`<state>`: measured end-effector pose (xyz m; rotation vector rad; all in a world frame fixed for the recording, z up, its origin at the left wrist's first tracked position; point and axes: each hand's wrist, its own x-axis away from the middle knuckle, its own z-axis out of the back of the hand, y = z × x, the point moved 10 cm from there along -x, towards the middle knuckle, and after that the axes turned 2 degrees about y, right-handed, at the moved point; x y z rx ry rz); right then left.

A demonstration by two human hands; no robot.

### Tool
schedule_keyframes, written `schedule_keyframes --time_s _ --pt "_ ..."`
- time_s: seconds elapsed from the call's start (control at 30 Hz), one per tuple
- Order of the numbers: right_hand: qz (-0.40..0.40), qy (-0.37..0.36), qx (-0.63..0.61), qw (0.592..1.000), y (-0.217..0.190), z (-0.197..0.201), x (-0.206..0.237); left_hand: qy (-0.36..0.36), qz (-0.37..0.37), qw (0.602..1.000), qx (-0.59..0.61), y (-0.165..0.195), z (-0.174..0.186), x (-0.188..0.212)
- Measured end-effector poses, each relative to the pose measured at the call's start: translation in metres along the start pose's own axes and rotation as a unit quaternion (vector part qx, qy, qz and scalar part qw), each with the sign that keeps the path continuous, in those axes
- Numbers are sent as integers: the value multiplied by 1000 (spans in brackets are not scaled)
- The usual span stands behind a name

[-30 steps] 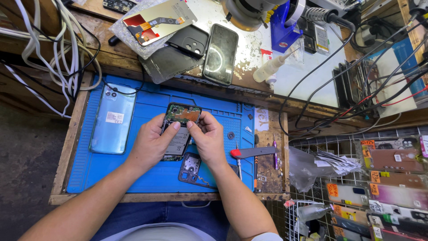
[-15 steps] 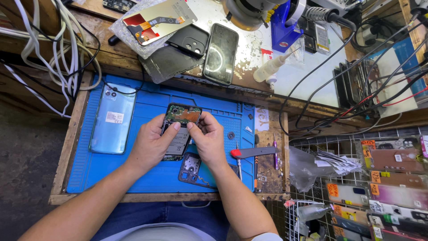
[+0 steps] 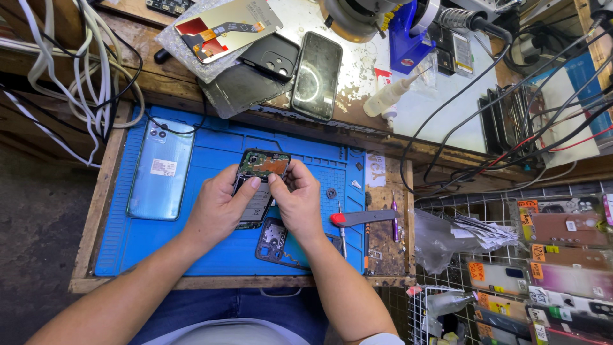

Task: The person removes the back cover and internal components from a mobile phone, handles banknotes, and takes a replacement screen out of a bubble wrap bag.

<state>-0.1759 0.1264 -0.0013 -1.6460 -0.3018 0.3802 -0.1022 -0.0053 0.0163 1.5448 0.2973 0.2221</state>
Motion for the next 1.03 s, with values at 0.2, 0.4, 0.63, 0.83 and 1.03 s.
schedule_keyframes --time_s 0.2,0.4,0.63,0.83,1.03 --pt "12 -1 9 1000 -2 0 1 0 -8 1000 -1 3 -1 0" --pt "-17 -24 -22 999 8 1 -3 5 -1 1000 -14 3 1 1" --pt "-30 -44 -32 998 14 2 -1 18 4 1000 -5 0 3 1" --pt "3 -83 -41 996 0 -1 5 14 -21 1000 -1 2 5 2" --pt "-6 -82 -48 995 -5 -2 8 6 -25 1000 -5 3 4 3"
